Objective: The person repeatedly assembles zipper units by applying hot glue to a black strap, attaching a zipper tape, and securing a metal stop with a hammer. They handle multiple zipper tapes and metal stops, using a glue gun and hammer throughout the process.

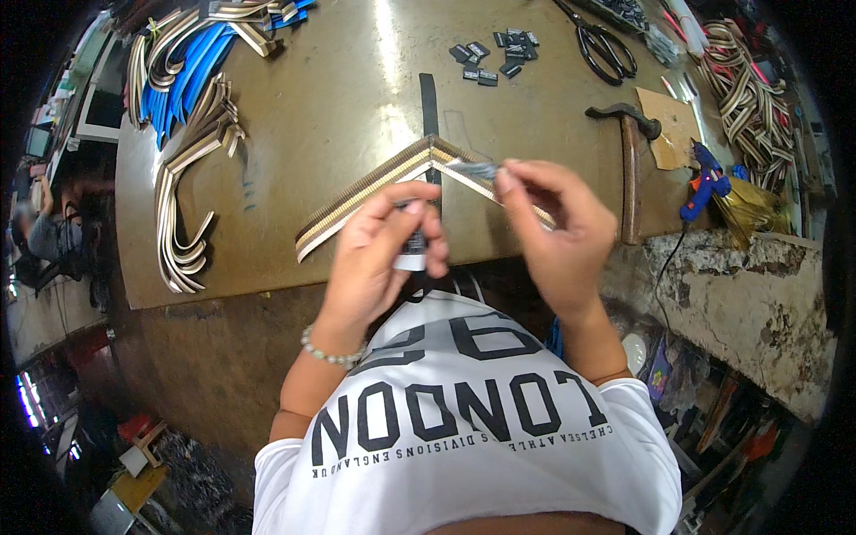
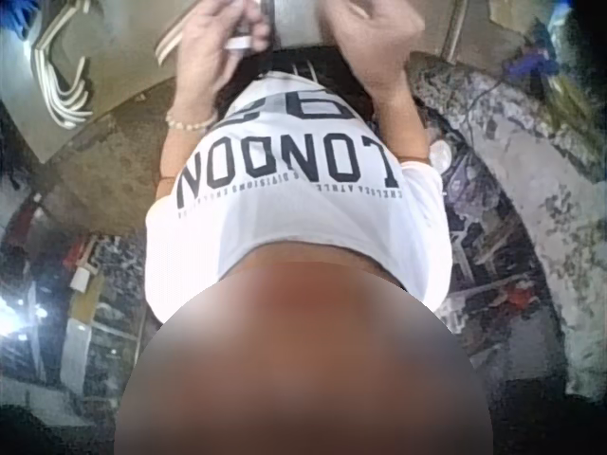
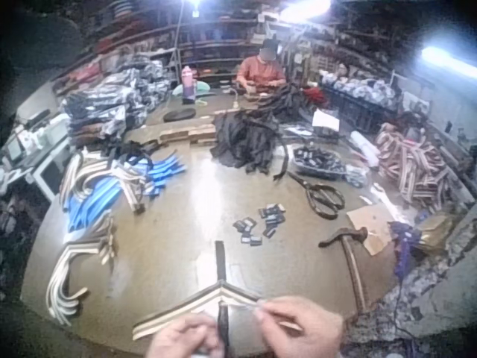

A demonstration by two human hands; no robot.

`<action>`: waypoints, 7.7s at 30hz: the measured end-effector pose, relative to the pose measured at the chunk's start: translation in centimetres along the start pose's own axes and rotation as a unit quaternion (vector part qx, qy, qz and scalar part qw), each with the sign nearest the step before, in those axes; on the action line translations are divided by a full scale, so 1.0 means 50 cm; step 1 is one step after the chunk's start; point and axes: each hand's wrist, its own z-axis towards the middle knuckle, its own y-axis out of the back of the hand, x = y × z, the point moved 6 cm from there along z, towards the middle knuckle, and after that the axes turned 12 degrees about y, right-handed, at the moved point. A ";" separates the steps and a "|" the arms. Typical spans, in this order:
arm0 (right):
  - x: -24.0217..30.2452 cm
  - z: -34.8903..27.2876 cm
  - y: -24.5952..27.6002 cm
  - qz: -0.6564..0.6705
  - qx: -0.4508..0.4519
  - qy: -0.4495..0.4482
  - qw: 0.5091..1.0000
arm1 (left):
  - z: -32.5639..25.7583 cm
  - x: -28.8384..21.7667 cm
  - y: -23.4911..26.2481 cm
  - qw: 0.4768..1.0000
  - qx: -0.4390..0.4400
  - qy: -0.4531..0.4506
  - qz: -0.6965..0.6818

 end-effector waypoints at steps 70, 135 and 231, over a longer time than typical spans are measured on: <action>-0.115 0.025 -0.127 -0.051 0.432 -0.172 0.884 | 0.080 -0.065 0.067 0.739 -0.286 -0.235 0.563; -0.042 -0.005 -0.129 -0.165 0.237 -0.106 0.951 | 0.073 -0.069 0.082 0.804 -0.320 -0.187 0.465; -0.114 0.194 -0.033 -0.247 0.131 0.144 0.949 | -0.038 -0.066 0.055 0.569 -0.255 -0.254 0.739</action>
